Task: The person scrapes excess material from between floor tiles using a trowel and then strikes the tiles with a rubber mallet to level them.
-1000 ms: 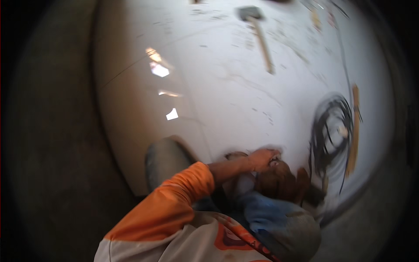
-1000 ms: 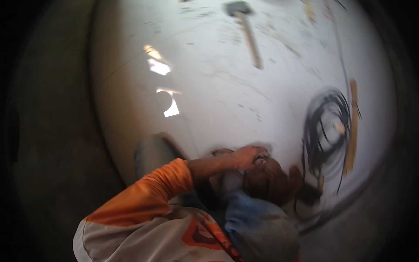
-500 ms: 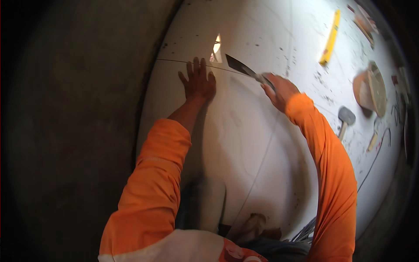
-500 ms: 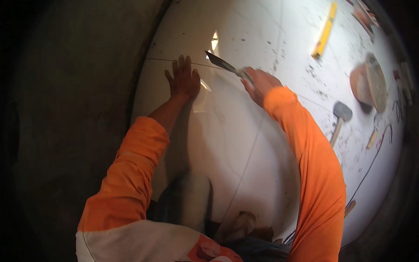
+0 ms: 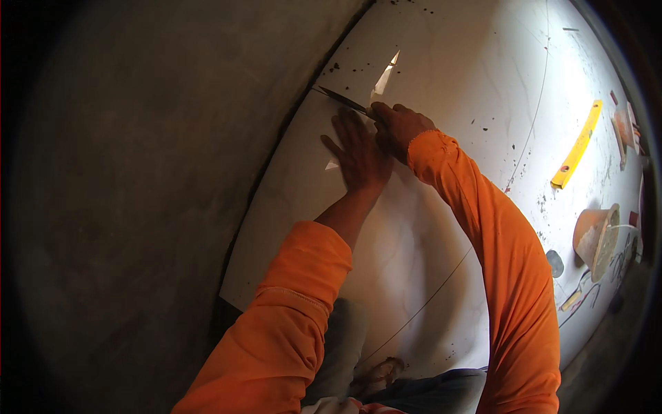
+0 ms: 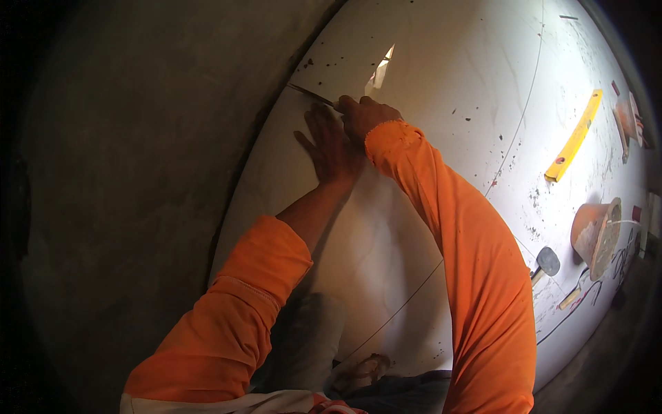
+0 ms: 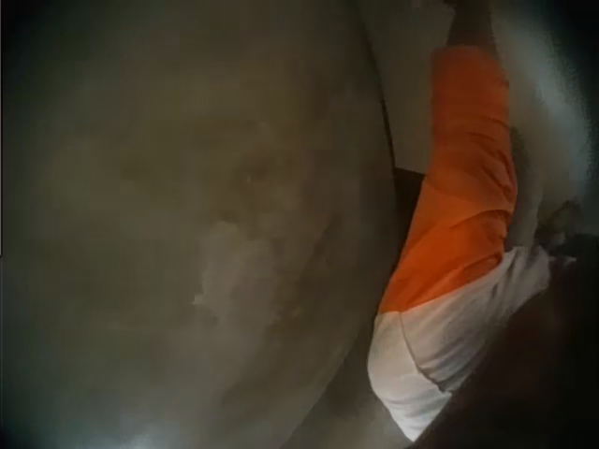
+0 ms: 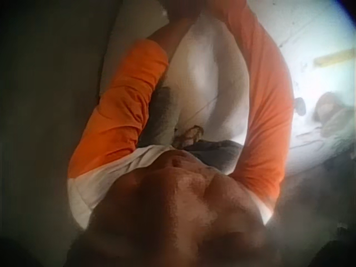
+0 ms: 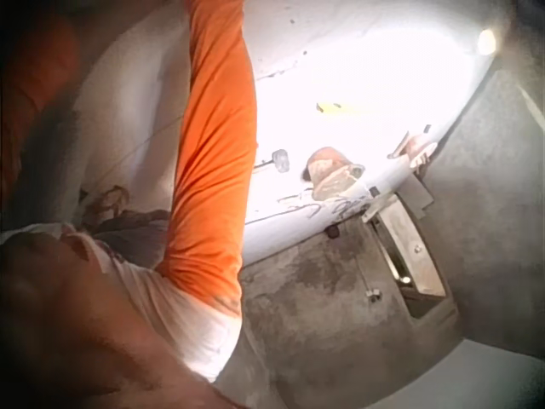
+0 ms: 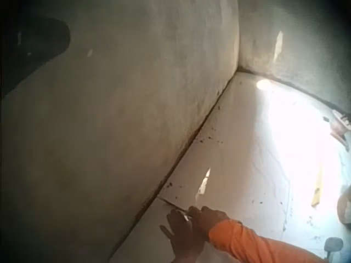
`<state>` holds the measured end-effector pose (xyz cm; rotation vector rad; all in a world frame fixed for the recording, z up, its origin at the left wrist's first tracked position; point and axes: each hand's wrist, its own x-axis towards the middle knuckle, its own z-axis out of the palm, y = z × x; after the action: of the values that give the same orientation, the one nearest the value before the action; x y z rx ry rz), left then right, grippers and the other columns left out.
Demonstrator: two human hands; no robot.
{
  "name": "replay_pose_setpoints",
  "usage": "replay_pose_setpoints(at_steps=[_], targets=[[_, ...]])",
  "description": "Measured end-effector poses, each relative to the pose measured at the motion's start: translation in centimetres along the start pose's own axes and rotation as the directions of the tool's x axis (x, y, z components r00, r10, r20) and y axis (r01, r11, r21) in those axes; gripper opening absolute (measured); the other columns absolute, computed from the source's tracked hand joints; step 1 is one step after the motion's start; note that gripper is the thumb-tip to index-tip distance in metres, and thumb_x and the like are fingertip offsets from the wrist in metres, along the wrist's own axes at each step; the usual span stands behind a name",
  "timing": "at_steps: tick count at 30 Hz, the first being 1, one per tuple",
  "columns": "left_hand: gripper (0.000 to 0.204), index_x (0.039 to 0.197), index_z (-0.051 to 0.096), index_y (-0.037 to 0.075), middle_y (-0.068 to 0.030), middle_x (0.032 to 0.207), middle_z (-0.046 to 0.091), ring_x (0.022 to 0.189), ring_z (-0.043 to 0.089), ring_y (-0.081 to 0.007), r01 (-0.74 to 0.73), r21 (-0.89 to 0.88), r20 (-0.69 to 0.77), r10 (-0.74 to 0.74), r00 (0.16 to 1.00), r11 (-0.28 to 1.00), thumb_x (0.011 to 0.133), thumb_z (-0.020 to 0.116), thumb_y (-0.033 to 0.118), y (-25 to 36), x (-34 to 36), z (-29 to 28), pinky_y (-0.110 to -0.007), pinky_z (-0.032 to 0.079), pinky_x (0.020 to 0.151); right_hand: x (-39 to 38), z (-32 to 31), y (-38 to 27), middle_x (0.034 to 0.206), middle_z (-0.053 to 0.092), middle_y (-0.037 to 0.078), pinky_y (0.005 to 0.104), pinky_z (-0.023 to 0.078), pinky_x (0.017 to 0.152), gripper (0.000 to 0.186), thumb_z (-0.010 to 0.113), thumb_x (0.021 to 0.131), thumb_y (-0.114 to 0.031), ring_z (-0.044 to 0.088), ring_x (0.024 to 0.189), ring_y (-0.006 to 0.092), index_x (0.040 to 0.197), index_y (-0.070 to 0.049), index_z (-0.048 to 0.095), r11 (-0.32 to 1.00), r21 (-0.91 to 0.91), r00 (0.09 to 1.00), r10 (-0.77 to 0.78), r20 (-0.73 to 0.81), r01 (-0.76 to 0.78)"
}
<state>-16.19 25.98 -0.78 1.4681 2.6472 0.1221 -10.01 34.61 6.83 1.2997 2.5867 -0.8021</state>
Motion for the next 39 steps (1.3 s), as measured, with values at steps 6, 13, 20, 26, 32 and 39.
replay_pose_setpoints(at_steps=[6,13,20,26,32,39], targets=[[0.070,0.146,0.025,0.003,-0.0175,0.150,0.028,0.144,0.019,-0.0354,-0.049,0.004,-0.111,0.049,0.993,0.999,0.091,0.053,0.036,-0.3,-0.1,1.4,-0.062,0.017,0.113,3.2,0.0,-1.8,0.113,0.063,0.016,0.0442,0.054,0.085,0.035,0.052,0.093,-0.022,0.064,0.104,0.0366,0.128,-0.015,0.051,1.000,-0.028,0.996,0.009,0.088,-0.006],[0.059,0.144,0.032,-0.001,-0.0181,0.154,0.022,0.145,0.015,-0.0360,-0.013,-0.036,-0.138,0.008,0.990,0.999,0.094,0.048,0.025,-1.1,-0.4,2.4,-0.062,0.014,0.113,-9.1,-1.9,7.0,0.110,0.064,0.016,0.0443,0.054,0.081,0.045,0.054,0.090,-0.014,0.063,0.102,0.0375,0.134,-0.011,0.044,0.968,-0.222,0.950,0.178,0.258,-0.122],[0.064,0.148,0.023,-0.001,-0.0165,0.158,0.015,0.146,0.011,-0.0354,-0.241,0.001,-0.046,0.241,0.969,0.970,0.098,0.038,0.035,0.4,-1.0,2.5,-0.061,0.008,0.115,-8.7,-1.9,8.5,0.094,0.065,0.020,0.0489,0.053,0.075,0.040,0.049,0.097,-0.026,0.066,0.088,0.0373,0.136,-0.017,0.040,0.974,-0.193,0.926,0.178,0.334,-0.118],[0.071,0.150,0.020,0.002,-0.0174,0.158,0.014,0.147,0.009,-0.0368,-0.337,0.048,-0.029,0.338,0.941,0.940,0.096,0.039,0.045,1.5,-0.7,1.1,-0.061,0.005,0.115,-15.9,-3.1,15.0,0.089,0.064,0.019,0.0496,0.052,0.070,0.042,0.043,0.099,-0.035,0.065,0.077,0.0388,0.138,-0.021,0.038,0.933,-0.323,0.927,0.254,0.275,-0.160],[0.071,0.150,0.020,0.002,-0.0181,0.158,0.014,0.146,0.009,-0.0376,-0.474,0.013,-0.023,0.474,0.880,0.881,0.095,0.040,0.043,-0.2,-0.1,1.6,-0.059,0.005,0.115,-17.3,-1.6,15.1,0.092,0.065,0.019,0.0476,0.053,0.073,0.044,0.039,0.102,-0.036,0.065,0.084,0.0385,0.144,-0.022,0.033,0.957,-0.262,0.945,0.195,0.263,-0.125],[0.072,0.150,0.017,0.001,-0.0207,0.157,0.013,0.146,0.007,-0.0403,-0.445,0.044,0.012,0.445,0.895,0.894,0.095,0.039,0.042,0.9,-0.5,1.8,-0.061,0.004,0.115,-19.6,-2.7,17.2,0.093,0.065,0.018,0.0477,0.053,0.071,0.046,0.044,0.099,-0.028,0.066,0.080,0.0388,0.143,-0.025,0.033,0.934,-0.278,0.891,0.312,0.329,-0.225]])
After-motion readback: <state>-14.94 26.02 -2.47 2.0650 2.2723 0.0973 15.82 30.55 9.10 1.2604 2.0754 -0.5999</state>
